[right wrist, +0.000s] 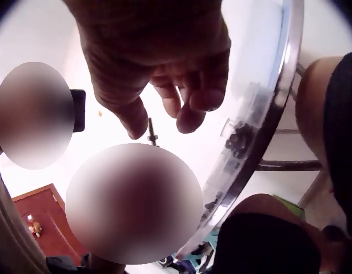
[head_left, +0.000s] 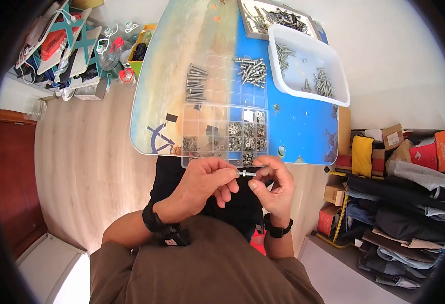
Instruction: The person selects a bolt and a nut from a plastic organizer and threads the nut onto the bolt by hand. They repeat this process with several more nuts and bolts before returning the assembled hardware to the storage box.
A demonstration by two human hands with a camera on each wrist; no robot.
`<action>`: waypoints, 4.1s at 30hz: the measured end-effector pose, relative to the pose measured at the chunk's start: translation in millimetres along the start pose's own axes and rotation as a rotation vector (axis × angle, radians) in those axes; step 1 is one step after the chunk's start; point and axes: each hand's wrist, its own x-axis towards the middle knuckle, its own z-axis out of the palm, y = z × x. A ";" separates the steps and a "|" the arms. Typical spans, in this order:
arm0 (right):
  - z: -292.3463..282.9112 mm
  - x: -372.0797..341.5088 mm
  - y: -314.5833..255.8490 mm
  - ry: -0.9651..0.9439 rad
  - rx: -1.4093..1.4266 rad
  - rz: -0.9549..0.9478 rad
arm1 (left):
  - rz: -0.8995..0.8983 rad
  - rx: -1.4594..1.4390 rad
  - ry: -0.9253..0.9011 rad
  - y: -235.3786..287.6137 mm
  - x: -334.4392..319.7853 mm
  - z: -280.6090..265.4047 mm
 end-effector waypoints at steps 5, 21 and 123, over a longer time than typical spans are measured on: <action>2.6 6.3 -10.9 0.011 -0.041 -0.096 | -0.026 0.038 -0.013 -1.0 4.3 8.5; -6.3 -2.5 5.1 0.064 0.097 -0.079 | -0.047 0.013 -0.001 3.7 3.6 11.6; -25.3 7.0 -3.6 -0.097 0.130 0.140 | -0.023 0.342 0.120 9.1 27.3 33.0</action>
